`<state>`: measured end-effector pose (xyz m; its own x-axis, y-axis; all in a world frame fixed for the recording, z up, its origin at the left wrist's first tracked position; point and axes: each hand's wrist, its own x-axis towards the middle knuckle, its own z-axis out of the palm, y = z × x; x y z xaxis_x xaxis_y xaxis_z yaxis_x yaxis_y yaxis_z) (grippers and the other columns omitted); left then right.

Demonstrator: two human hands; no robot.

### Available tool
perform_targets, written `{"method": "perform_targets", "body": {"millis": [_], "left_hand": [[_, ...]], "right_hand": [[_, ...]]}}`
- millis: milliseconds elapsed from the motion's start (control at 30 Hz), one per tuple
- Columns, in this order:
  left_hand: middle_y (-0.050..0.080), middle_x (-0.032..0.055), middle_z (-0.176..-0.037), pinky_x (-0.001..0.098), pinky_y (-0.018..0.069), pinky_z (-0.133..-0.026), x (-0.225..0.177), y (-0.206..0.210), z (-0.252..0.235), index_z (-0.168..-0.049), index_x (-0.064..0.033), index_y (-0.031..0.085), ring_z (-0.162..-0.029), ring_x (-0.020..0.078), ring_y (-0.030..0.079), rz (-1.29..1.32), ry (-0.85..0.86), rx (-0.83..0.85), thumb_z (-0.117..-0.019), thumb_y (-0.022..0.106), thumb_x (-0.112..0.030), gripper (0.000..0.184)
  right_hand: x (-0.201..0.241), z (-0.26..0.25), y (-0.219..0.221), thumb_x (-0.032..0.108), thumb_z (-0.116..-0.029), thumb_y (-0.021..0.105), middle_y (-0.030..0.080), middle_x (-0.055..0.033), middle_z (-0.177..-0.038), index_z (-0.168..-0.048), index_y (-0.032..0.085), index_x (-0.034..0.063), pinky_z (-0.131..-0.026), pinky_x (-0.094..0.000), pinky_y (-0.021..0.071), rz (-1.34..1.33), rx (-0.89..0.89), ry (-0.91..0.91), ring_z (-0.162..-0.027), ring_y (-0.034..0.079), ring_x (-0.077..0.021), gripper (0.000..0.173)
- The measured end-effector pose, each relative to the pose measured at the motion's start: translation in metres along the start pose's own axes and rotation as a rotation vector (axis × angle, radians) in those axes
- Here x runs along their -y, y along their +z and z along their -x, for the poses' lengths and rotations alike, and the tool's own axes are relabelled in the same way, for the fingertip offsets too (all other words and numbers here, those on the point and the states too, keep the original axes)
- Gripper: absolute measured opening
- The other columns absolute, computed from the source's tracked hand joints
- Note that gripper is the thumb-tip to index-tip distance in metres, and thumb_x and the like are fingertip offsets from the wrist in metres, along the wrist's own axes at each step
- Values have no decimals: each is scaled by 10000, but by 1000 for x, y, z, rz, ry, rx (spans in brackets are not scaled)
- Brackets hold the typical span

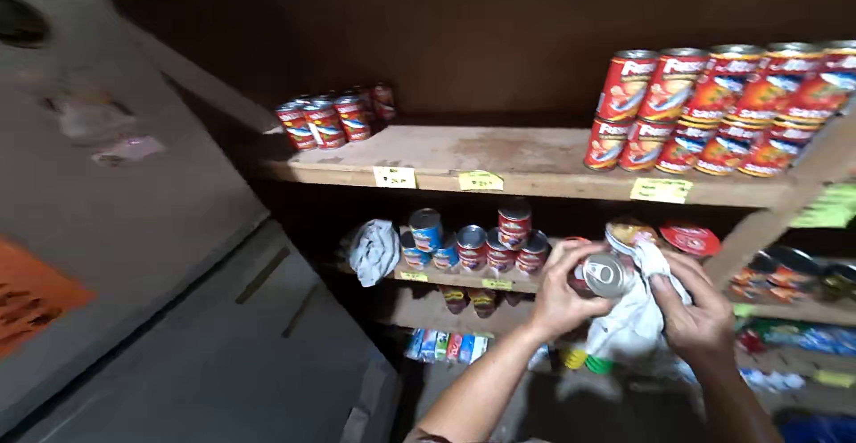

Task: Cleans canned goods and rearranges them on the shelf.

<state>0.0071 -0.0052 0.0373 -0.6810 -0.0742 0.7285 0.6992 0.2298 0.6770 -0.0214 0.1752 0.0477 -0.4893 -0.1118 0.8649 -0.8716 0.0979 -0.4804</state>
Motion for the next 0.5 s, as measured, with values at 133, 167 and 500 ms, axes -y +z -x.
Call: {"method": "perform_targets", "body": {"millis": [133, 167, 500], "left_hand": [[649, 186, -1198, 260, 529, -971, 1, 15, 6, -1233, 58, 689, -1116, 156, 630, -102, -10, 60, -658, 902, -134, 643], [661, 177, -1168, 257, 539, -941, 0, 19, 7, -1224, 62, 694, -1079, 149, 642, -133, -18, 76, -659, 895, -127, 628], [675, 151, -1157, 275, 546, -941, 5, 23, 20, -1247, 0, 709, -1053, 149, 658, -196, -141, 148, -659, 921, -170, 647]], "right_hand": [[13, 8, -11, 219, -996, 579, 680, -144, -1198, -1115, 754, 13, -1033, -269, 500, 176, 121, 49, -1178, 616, -133, 295], [16, 9, -8, 226, -990, 569, 684, -181, -1179, -1122, 765, 26, -998, -365, 520, 298, 160, 34, -1146, 636, -239, 309], [11, 17, -41, 125, -960, 561, 721, -170, -1061, -1025, 770, 44, -866, -440, 582, 497, 454, -113, -990, 695, -355, 233]]}}
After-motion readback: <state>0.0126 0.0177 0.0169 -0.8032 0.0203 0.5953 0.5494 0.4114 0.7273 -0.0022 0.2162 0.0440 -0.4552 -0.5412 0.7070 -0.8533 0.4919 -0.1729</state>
